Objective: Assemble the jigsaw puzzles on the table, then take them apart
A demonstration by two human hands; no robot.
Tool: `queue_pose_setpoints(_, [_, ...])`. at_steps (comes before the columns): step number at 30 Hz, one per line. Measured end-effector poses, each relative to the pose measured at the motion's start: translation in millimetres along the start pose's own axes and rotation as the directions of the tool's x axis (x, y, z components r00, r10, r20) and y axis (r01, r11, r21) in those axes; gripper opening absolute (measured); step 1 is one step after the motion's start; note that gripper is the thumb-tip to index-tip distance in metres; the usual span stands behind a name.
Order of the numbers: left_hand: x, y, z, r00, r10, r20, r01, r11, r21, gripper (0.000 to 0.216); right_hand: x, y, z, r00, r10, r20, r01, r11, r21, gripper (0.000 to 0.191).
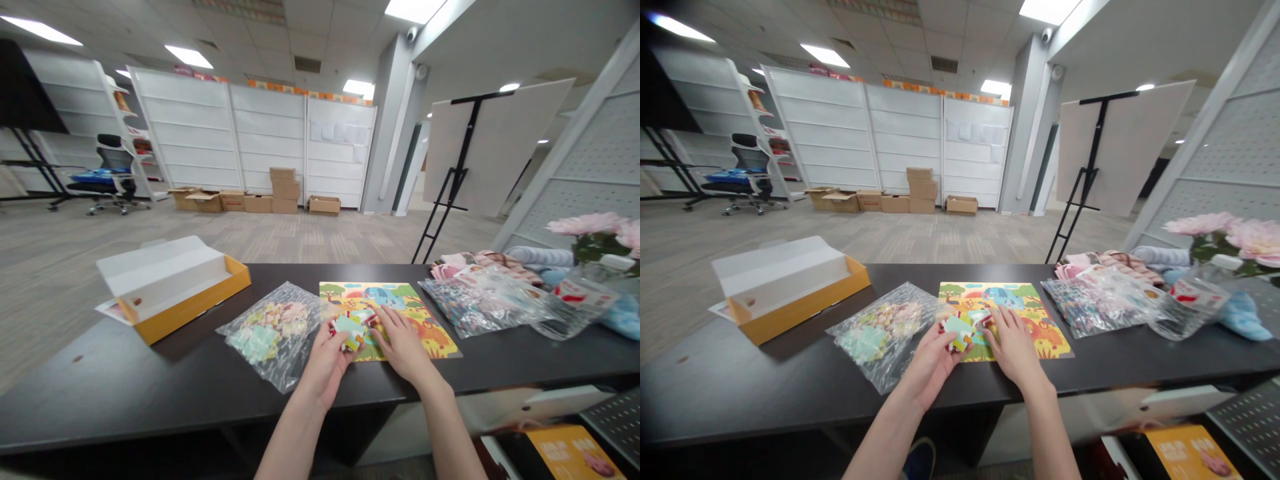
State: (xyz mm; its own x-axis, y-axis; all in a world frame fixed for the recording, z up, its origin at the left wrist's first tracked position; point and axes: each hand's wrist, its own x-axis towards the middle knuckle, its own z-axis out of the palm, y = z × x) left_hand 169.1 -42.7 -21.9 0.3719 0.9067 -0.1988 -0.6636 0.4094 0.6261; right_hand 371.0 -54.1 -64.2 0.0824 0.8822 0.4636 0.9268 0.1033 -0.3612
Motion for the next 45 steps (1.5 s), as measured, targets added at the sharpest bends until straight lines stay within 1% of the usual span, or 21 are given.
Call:
queue_pose_setpoints(2, [0, -1, -1, 0.999, 0.001, 0.050, -0.002, 1.000, 0.016, 0.034, -1, -3, 0, 1.000, 0.001, 0.022, 0.000, 0.999, -0.035, 0.040])
queue_pose_setpoints(5, [0, 0, 0, 0.995, -0.004, 0.097, -0.001, 0.999, 0.049, 0.035, -1, -6, -7, 0.999, -0.001, 0.032, 0.003, 0.999, -0.036, 0.033])
queue_pose_setpoints(7, [-1, 2, 1, 0.997, -0.005, 0.079, 0.001, 0.999, 0.053, 0.037, -1, -4, -12, 0.999, 0.010, 0.038, -0.008, 0.999, -0.038, 0.030])
queue_pose_setpoints(9, [-2, 5, 3, 0.999, -0.016, 0.048, 0.014, 0.999, 0.048, 0.036, -2, -2, -14, 0.999, 0.028, 0.031, -0.027, 0.998, -0.053, 0.033])
queue_pose_setpoints(12, [-3, 8, 6, 0.999, -0.032, 0.025, 0.031, 0.999, 0.040, 0.030, -5, 2, -14, 0.999, 0.050, -0.001, -0.050, 0.995, -0.087, 0.036])
queue_pose_setpoints(14, [-4, 10, 7, 0.999, -0.034, 0.014, 0.034, 0.999, 0.032, 0.027, -5, 2, -13, 0.997, 0.068, -0.023, -0.070, 0.993, -0.094, 0.032])
queue_pose_setpoints(17, [-5, 11, 8, 0.999, -0.037, -0.008, 0.037, 0.999, 0.015, 0.024, -4, -1, -16, 0.993, 0.110, -0.047, -0.112, 0.993, -0.044, 0.029])
queue_pose_setpoints(19, [-5, 11, 9, 0.999, -0.043, -0.023, 0.043, 0.999, 0.006, 0.023, -3, -5, -20, 0.986, 0.154, -0.058, -0.152, 0.988, 0.038, 0.030])
queue_pose_setpoints(21, [-4, 12, 9, 0.998, -0.051, -0.037, 0.051, 0.999, -0.002, 0.023, -2, -10, -25, 0.976, 0.215, -0.043, -0.207, 0.967, 0.151, 0.030])
queue_pose_setpoints(23, [-3, 12, 8, 0.997, -0.059, -0.043, 0.058, 0.998, -0.014, 0.022, 0, -13, -31, 0.959, 0.281, -0.022, -0.265, 0.925, 0.273, 0.028])
queue_pose_setpoints(25, [-3, 12, 7, 0.997, -0.059, -0.041, 0.058, 0.998, -0.028, 0.024, 2, -15, -37, 0.939, 0.344, -0.021, -0.308, 0.865, 0.397, 0.031])
queue_pose_setpoints(27, [-3, 11, 6, 0.998, -0.057, -0.035, 0.056, 0.998, -0.039, 0.027, 3, -18, -44, 0.913, 0.407, -0.032, -0.327, 0.776, 0.540, 0.038])
queue_pose_setpoints(29, [-4, 11, 6, 0.998, -0.056, -0.030, 0.054, 0.997, -0.045, 0.029, 5, -26, -49, 0.894, 0.449, -0.016, -0.322, 0.667, 0.672, 0.045])
queue_pose_setpoints(31, [-5, 10, 8, 0.998, -0.057, -0.018, 0.056, 0.997, -0.047, 0.027, 5, -40, -49, 0.897, 0.443, 0.014, -0.299, 0.582, 0.757, 0.046])
queue_pose_setpoints(33, [-6, 10, 10, 0.998, -0.058, 0.002, 0.058, 0.997, -0.044, 0.026, 4, -59, -43, 0.916, 0.400, 0.027, -0.264, 0.553, 0.791, 0.042])
queue_pose_setpoints(34, [-6, 9, 11, 0.998, -0.055, 0.016, 0.056, 0.998, -0.042, 0.026, 3, -69, -39, 0.927, 0.375, 0.016, -0.242, 0.562, 0.791, 0.039])
queue_pose_setpoints(36, [-7, 8, 12, 0.998, -0.048, 0.040, 0.050, 0.998, -0.042, 0.029, 2, -84, -29, 0.944, 0.329, -0.016, -0.207, 0.630, 0.748, 0.034])
queue_pose_setpoints(39, [-7, 6, 12, 0.998, -0.044, 0.045, 0.046, 0.998, -0.040, 0.033, 3, -92, -18, 0.967, 0.251, -0.043, -0.168, 0.755, 0.634, 0.025])
queue_pose_setpoints(40, [-6, 7, 12, 0.998, -0.051, 0.027, 0.052, 0.998, -0.040, 0.036, 4, -89, -17, 0.971, 0.231, -0.058, -0.151, 0.783, 0.603, 0.025])
queue_pose_setpoints(42, [-5, 8, 11, 0.998, -0.063, -0.025, 0.062, 0.997, -0.044, 0.043, 6, -76, -17, 0.969, 0.214, -0.124, -0.114, 0.831, 0.545, 0.029])
queue_pose_setpoints(45, [-3, 14, 10, 0.995, -0.072, -0.067, 0.066, 0.995, -0.077, 0.042, 8, -47, -15, 0.957, 0.167, -0.237, -0.068, 0.924, 0.375, 0.030])
